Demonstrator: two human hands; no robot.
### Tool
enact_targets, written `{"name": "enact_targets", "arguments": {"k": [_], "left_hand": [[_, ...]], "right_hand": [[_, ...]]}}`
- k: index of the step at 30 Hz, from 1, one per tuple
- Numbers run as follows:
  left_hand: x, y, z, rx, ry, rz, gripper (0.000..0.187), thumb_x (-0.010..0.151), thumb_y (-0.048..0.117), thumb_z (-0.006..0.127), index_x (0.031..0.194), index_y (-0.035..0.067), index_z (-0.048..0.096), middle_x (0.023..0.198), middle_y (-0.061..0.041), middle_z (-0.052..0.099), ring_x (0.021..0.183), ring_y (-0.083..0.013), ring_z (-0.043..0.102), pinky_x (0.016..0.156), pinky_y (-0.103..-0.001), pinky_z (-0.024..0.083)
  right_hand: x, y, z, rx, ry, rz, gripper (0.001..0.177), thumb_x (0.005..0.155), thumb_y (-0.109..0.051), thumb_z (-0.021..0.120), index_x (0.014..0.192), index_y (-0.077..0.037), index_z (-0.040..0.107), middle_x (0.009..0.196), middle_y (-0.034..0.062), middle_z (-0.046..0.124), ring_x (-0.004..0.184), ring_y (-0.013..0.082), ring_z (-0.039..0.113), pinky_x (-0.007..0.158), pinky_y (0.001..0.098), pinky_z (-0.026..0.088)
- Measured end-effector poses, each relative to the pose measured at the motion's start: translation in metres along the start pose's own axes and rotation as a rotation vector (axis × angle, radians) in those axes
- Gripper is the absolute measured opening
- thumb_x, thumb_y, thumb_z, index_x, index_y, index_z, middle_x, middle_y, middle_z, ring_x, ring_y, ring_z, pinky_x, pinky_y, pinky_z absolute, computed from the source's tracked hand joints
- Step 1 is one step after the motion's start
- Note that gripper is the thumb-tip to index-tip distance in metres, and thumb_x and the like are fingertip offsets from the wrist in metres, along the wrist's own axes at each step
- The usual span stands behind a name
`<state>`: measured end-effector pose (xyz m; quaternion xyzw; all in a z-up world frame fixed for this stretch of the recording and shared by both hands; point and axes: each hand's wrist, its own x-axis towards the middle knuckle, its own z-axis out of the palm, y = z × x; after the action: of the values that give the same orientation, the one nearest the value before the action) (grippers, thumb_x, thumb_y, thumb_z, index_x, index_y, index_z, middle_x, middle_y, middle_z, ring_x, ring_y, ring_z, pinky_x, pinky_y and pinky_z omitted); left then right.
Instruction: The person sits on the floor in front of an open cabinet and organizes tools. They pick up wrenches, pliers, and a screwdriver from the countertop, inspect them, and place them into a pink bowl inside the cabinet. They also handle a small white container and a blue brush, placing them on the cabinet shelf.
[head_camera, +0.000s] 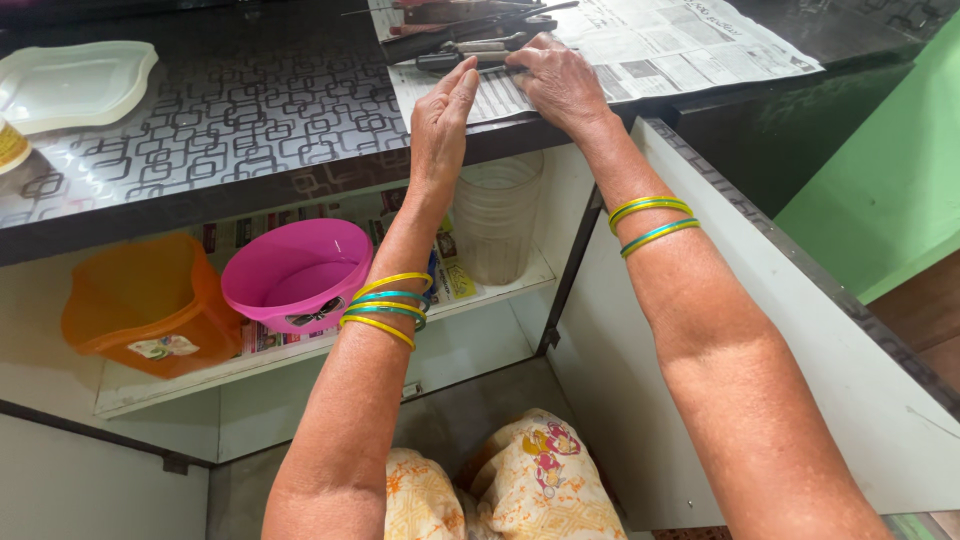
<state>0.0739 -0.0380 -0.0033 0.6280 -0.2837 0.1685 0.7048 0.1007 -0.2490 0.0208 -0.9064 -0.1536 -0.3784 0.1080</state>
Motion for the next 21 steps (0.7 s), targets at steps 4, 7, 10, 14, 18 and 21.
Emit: {"name": "enact_targets", "arguments": {"k": [4,7,10,14,18,21], "left_hand": [[-0.003,0.003,-0.005,-0.009,0.003,-0.009,0.053,0.103,0.042,0.057,0.138,0.004,0.065,0.131,-0.012,0.072,0.125,-0.0181,0.064,0.107,-0.029,0.047],[-0.007,0.005,-0.014,-0.019,0.012,0.013,0.052,0.103,0.041,0.058,0.137,0.003,0.066,0.132,-0.013,0.074,0.125,-0.0191,0.065,0.108,-0.030,0.047],[-0.009,0.006,-0.026,-0.029,0.016,0.032,0.051,0.103,0.041,0.058,0.136,0.003,0.067,0.132,-0.013,0.073,0.125,-0.0189,0.066,0.108,-0.030,0.048],[-0.011,0.003,-0.041,-0.017,0.031,0.080,0.049,0.105,0.039,0.059,0.135,0.002,0.067,0.132,-0.013,0.073,0.125,-0.0179,0.066,0.108,-0.029,0.048],[-0.019,0.002,-0.048,-0.036,0.047,0.072,0.045,0.105,0.036,0.060,0.133,0.003,0.070,0.122,-0.011,0.078,0.115,-0.0157,0.068,0.102,-0.028,0.051],[-0.024,0.007,-0.046,-0.029,0.058,0.081,0.043,0.104,0.035,0.061,0.132,0.004,0.070,0.119,-0.009,0.078,0.111,-0.0138,0.069,0.099,-0.027,0.053]], "right_hand": [[0.011,0.004,0.005,-0.102,0.014,-0.026,0.014,0.092,-0.018,0.071,0.102,-0.019,0.080,0.101,0.0127,0.069,0.101,0.0351,0.068,0.088,0.0481,0.054],[0.015,0.007,0.011,-0.091,-0.005,0.016,0.011,0.090,-0.019,0.072,0.098,-0.016,0.078,0.101,0.0127,0.069,0.098,0.0362,0.068,0.086,0.0497,0.053],[0.016,0.008,0.017,-0.097,0.013,0.027,0.009,0.089,-0.018,0.073,0.097,-0.015,0.076,0.104,0.0121,0.070,0.096,0.0366,0.068,0.086,0.0502,0.053],[0.013,0.011,0.019,-0.048,0.038,0.082,0.014,0.091,-0.022,0.078,0.102,-0.014,0.075,0.102,0.0101,0.073,0.097,0.0335,0.070,0.088,0.0475,0.054],[0.012,0.014,0.014,-0.156,0.134,-0.082,0.016,0.083,-0.026,0.088,0.093,-0.015,0.080,0.096,0.0113,0.075,0.092,0.0349,0.069,0.081,0.0480,0.053],[0.011,0.014,0.011,-0.153,0.157,-0.101,0.019,0.075,-0.025,0.088,0.087,-0.013,0.079,0.094,0.0114,0.074,0.093,0.0339,0.069,0.080,0.0468,0.053]]}}
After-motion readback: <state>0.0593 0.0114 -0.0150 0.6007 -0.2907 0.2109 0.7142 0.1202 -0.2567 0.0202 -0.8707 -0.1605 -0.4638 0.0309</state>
